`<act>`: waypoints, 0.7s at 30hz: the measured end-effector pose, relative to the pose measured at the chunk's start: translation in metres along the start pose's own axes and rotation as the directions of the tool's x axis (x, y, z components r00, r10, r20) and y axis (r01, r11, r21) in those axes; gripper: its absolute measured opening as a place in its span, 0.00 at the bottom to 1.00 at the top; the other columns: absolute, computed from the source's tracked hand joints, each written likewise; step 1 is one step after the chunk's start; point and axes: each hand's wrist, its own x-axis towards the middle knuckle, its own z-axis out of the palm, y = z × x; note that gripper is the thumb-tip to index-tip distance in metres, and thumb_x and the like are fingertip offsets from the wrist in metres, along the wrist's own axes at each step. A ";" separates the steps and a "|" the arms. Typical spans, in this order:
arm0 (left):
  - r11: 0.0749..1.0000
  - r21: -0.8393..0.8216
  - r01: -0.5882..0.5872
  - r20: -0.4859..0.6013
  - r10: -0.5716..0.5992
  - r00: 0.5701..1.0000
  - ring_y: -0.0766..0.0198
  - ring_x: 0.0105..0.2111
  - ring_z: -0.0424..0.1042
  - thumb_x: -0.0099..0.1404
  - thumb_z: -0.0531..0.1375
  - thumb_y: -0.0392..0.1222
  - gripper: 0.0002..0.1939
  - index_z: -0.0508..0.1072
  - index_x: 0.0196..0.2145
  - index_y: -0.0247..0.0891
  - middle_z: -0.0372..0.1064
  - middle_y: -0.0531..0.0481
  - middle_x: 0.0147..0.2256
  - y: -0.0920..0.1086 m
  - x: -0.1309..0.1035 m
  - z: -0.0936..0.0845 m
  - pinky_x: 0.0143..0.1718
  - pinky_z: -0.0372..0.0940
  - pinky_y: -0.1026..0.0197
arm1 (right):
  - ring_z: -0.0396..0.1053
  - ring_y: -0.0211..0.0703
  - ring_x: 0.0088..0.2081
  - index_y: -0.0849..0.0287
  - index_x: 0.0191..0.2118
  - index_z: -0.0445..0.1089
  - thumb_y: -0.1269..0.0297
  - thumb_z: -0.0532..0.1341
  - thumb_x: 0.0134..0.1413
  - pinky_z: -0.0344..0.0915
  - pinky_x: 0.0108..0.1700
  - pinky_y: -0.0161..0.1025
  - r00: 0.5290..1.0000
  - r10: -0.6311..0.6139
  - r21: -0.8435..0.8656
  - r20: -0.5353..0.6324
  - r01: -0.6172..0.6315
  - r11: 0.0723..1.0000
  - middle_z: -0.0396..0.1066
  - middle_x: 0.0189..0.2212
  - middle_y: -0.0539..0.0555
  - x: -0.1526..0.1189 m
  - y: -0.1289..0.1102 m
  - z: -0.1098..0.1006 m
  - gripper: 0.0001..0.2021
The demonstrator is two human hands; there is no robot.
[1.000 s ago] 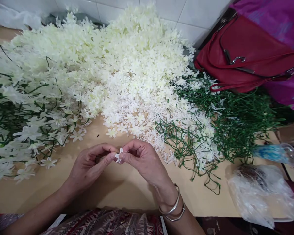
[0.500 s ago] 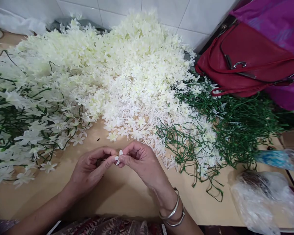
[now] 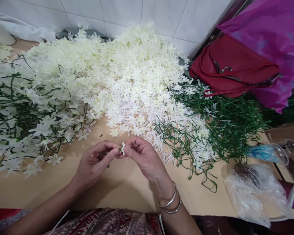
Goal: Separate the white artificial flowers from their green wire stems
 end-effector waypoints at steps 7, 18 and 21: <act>0.999 0.033 -0.001 0.023 0.000 1.000 0.66 0.35 0.78 0.74 0.61 0.41 0.07 0.79 0.38 0.39 0.79 0.51 0.34 0.000 0.001 -0.001 0.40 0.71 0.66 | 0.73 0.38 0.32 0.56 0.35 0.75 0.54 0.74 0.55 0.71 0.42 0.38 0.999 -0.038 -0.079 -0.029 0.036 0.996 0.77 0.28 0.49 0.001 0.007 0.000 0.13; 0.995 0.102 -0.007 -0.005 0.008 1.000 0.65 0.33 0.78 0.74 0.61 0.41 0.08 0.78 0.37 0.37 0.79 0.49 0.33 -0.003 0.003 0.001 0.38 0.71 0.65 | 0.72 0.38 0.32 0.56 0.35 0.73 0.54 0.71 0.59 0.71 0.41 0.38 0.996 -0.083 -0.192 -0.042 0.073 0.979 0.75 0.28 0.48 0.004 0.006 0.005 0.12; 0.990 0.136 -0.043 -0.030 0.048 0.998 0.64 0.33 0.77 0.73 0.61 0.41 0.07 0.78 0.38 0.38 0.78 0.49 0.33 -0.001 0.000 0.002 0.37 0.70 0.64 | 0.71 0.38 0.33 0.55 0.38 0.73 0.53 0.70 0.59 0.70 0.41 0.38 0.994 -0.108 -0.227 -0.032 0.098 0.969 0.74 0.29 0.48 0.000 0.001 0.004 0.12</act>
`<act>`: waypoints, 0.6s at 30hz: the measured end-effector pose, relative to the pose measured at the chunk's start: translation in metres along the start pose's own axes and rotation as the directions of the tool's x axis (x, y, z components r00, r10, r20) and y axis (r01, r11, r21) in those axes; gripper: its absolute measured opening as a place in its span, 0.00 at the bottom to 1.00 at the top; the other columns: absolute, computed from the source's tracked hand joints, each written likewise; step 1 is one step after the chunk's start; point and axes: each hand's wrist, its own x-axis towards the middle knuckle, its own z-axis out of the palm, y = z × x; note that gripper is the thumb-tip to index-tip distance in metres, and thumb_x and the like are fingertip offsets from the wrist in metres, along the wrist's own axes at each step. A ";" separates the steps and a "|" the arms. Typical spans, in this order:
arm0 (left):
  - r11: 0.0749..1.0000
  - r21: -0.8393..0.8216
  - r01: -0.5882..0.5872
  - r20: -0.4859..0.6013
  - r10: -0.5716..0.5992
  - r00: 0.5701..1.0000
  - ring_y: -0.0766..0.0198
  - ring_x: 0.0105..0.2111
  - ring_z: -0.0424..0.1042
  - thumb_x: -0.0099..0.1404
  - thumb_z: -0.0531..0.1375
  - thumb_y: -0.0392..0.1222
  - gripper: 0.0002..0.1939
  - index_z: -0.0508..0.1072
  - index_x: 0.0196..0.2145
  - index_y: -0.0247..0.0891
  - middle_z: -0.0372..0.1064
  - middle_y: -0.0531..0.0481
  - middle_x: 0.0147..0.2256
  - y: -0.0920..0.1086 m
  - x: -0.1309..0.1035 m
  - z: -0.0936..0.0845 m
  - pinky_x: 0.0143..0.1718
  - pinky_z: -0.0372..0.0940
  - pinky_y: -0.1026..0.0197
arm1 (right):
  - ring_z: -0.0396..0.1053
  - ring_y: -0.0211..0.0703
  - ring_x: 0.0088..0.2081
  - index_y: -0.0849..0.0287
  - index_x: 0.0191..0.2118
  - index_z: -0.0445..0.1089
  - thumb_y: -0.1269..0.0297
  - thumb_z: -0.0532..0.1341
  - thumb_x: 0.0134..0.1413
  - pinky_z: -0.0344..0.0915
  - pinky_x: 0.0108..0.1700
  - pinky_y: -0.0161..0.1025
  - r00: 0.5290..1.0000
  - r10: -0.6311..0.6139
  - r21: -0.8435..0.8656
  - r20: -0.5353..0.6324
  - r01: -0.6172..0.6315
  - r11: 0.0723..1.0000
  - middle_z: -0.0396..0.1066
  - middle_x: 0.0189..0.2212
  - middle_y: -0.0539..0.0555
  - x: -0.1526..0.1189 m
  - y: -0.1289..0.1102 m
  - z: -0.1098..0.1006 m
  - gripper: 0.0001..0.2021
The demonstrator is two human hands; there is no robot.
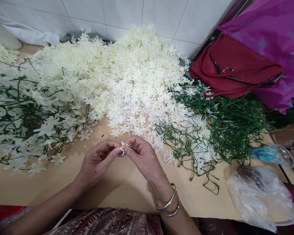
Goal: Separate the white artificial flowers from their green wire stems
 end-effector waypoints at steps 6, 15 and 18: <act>0.947 0.247 -0.207 0.096 0.188 0.977 0.61 0.41 0.77 0.72 0.61 0.35 0.06 0.79 0.42 0.40 0.78 0.46 0.40 0.004 -0.016 -0.010 0.44 0.71 0.61 | 0.70 0.42 0.37 0.55 0.41 0.73 0.61 0.66 0.64 0.67 0.41 0.40 0.970 -0.192 -0.419 -0.146 0.115 0.901 0.74 0.35 0.51 -0.010 -0.024 -0.009 0.05; 0.740 0.622 -0.256 0.016 0.315 0.949 0.57 0.45 0.77 0.75 0.60 0.40 0.07 0.74 0.48 0.40 0.75 0.44 0.46 0.001 0.012 -0.032 0.49 0.70 0.56 | 0.69 0.49 0.36 0.58 0.36 0.73 0.67 0.66 0.64 0.63 0.41 0.46 0.924 -0.382 -0.977 -0.019 0.063 0.201 0.73 0.36 0.57 0.032 -0.023 0.011 0.04; 0.664 0.708 -0.240 0.026 0.315 0.949 0.58 0.40 0.77 0.75 0.58 0.42 0.08 0.73 0.49 0.39 0.75 0.45 0.45 -0.006 0.029 -0.030 0.45 0.70 0.56 | 0.68 0.47 0.34 0.57 0.33 0.72 0.72 0.63 0.64 0.62 0.39 0.44 0.913 -0.407 -0.984 -0.031 0.044 0.173 0.72 0.34 0.56 0.035 -0.019 0.008 0.07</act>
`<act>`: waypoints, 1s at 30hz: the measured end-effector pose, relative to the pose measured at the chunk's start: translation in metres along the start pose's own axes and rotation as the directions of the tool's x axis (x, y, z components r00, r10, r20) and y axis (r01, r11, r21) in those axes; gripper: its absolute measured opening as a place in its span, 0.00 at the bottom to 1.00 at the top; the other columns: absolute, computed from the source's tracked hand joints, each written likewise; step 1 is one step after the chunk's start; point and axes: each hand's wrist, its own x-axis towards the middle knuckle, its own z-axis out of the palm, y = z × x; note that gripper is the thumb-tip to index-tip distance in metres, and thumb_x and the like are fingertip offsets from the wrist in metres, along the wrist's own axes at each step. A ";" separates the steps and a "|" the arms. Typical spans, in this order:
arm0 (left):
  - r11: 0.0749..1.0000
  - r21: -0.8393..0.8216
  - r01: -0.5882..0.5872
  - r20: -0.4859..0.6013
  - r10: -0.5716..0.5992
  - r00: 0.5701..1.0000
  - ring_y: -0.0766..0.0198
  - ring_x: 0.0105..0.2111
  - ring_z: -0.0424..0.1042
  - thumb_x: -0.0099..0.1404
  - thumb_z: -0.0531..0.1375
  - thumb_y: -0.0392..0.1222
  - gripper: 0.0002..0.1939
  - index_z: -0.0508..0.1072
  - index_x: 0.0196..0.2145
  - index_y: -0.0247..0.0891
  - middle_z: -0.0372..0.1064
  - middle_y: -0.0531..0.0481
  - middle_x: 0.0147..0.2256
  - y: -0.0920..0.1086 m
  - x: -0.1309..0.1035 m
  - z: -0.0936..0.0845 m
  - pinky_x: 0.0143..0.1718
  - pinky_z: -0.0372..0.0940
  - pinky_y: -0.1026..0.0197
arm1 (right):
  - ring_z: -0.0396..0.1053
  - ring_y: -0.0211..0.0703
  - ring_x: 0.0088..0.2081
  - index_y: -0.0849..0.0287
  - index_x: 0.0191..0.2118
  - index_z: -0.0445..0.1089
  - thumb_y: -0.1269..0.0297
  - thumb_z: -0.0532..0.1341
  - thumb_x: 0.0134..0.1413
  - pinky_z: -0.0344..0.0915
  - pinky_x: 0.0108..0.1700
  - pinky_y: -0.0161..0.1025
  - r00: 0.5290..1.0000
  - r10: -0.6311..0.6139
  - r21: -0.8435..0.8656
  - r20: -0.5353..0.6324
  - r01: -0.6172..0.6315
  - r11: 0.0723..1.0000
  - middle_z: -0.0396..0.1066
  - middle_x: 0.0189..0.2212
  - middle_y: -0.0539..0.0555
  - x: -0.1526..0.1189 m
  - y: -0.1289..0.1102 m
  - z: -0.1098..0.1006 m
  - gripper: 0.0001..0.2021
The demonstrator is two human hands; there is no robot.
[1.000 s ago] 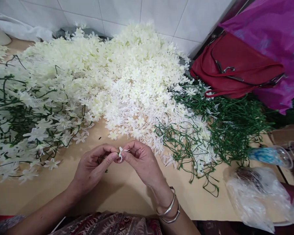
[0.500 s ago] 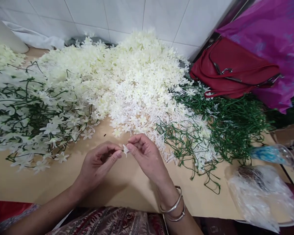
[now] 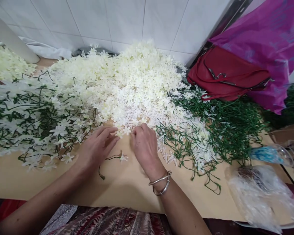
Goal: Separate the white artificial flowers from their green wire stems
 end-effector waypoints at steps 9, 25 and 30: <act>0.997 0.079 -0.016 0.024 0.014 1.000 0.57 0.39 0.76 0.76 0.59 0.41 0.06 0.73 0.47 0.40 0.77 0.47 0.42 -0.001 0.000 0.016 0.42 0.67 0.58 | 0.69 0.43 0.34 0.55 0.28 0.68 0.74 0.63 0.59 0.64 0.39 0.40 0.982 0.156 0.521 -0.109 -0.077 0.850 0.73 0.31 0.51 -0.011 0.014 -0.024 0.10; 0.582 -0.695 0.422 0.140 -0.466 0.873 0.65 0.34 0.78 0.67 0.66 0.46 0.13 0.74 0.45 0.38 0.75 0.51 0.37 0.010 0.010 0.010 0.37 0.70 0.65 | 0.73 0.45 0.45 0.54 0.36 0.76 0.72 0.67 0.62 0.68 0.50 0.44 0.955 0.174 0.712 -0.240 0.051 0.700 0.76 0.40 0.52 -0.023 -0.001 0.001 0.05; 0.468 -0.770 0.435 0.186 -0.487 0.853 0.69 0.33 0.75 0.65 0.69 0.46 0.13 0.78 0.45 0.38 0.75 0.51 0.37 0.008 0.010 0.013 0.35 0.68 0.68 | 0.72 0.41 0.39 0.54 0.36 0.74 0.76 0.66 0.61 0.68 0.45 0.41 0.949 0.176 0.740 -0.260 0.079 0.668 0.74 0.35 0.49 -0.025 -0.009 0.004 0.07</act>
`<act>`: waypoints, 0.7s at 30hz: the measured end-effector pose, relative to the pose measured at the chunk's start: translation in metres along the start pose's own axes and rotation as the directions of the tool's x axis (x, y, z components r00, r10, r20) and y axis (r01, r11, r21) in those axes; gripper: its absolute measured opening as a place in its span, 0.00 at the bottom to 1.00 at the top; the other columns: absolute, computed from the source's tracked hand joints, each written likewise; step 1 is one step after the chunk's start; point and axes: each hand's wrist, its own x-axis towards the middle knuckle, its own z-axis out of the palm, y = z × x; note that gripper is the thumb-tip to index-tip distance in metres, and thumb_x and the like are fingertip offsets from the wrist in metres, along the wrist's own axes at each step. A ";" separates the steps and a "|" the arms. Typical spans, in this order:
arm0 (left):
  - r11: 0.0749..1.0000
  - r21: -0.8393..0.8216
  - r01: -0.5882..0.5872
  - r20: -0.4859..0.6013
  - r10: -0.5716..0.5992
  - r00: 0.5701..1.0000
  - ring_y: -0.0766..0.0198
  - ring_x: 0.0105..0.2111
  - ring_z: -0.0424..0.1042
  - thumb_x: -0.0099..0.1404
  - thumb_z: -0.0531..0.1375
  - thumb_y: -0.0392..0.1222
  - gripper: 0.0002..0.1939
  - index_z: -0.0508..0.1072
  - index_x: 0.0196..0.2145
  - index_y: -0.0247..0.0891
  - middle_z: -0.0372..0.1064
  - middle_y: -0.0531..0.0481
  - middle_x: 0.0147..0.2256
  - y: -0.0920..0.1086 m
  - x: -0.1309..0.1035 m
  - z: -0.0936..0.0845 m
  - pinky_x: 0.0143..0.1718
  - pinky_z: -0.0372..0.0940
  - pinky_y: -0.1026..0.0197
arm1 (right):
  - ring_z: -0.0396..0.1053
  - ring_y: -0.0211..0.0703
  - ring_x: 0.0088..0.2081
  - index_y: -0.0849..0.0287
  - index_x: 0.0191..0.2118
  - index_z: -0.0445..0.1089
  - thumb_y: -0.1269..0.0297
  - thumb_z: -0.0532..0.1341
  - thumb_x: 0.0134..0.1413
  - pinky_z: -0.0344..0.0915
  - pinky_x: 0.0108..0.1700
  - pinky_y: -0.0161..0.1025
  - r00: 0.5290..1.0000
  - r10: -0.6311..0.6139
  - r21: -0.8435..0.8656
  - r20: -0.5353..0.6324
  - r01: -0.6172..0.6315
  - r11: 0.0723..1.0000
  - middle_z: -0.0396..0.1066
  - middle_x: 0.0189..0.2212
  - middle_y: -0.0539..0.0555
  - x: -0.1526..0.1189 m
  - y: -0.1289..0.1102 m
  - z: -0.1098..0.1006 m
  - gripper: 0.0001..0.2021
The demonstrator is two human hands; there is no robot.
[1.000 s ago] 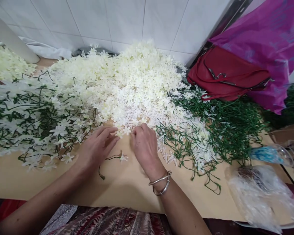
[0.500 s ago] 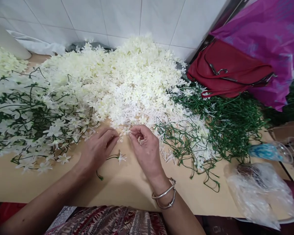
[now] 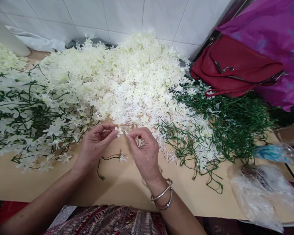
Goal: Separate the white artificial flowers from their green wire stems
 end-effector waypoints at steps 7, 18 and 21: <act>0.995 -0.099 0.000 0.009 0.001 1.000 0.70 0.31 0.72 0.63 0.71 0.43 0.09 0.79 0.38 0.38 0.75 0.53 0.33 0.005 -0.004 0.005 0.33 0.67 0.70 | 0.68 0.39 0.34 0.54 0.34 0.70 0.74 0.66 0.59 0.66 0.40 0.37 0.996 0.088 0.038 0.034 -0.090 0.995 0.70 0.30 0.46 -0.006 -0.006 0.014 0.07; 0.987 -0.094 -0.128 0.111 0.139 0.984 0.68 0.37 0.77 0.66 0.69 0.38 0.05 0.80 0.40 0.39 0.78 0.52 0.37 -0.009 -0.008 0.007 0.41 0.71 0.68 | 0.68 0.37 0.31 0.54 0.35 0.68 0.73 0.67 0.55 0.66 0.35 0.35 0.977 0.210 0.086 -0.040 -0.206 0.975 0.71 0.29 0.46 -0.006 -0.002 0.018 0.08; 0.976 -0.058 -0.209 0.119 0.214 0.970 0.67 0.38 0.78 0.67 0.68 0.37 0.05 0.79 0.41 0.39 0.77 0.51 0.38 -0.009 -0.008 0.007 0.43 0.72 0.67 | 0.68 0.37 0.31 0.54 0.35 0.67 0.73 0.67 0.55 0.66 0.35 0.35 0.975 0.215 0.107 -0.058 -0.208 0.972 0.70 0.29 0.46 -0.006 -0.003 0.017 0.09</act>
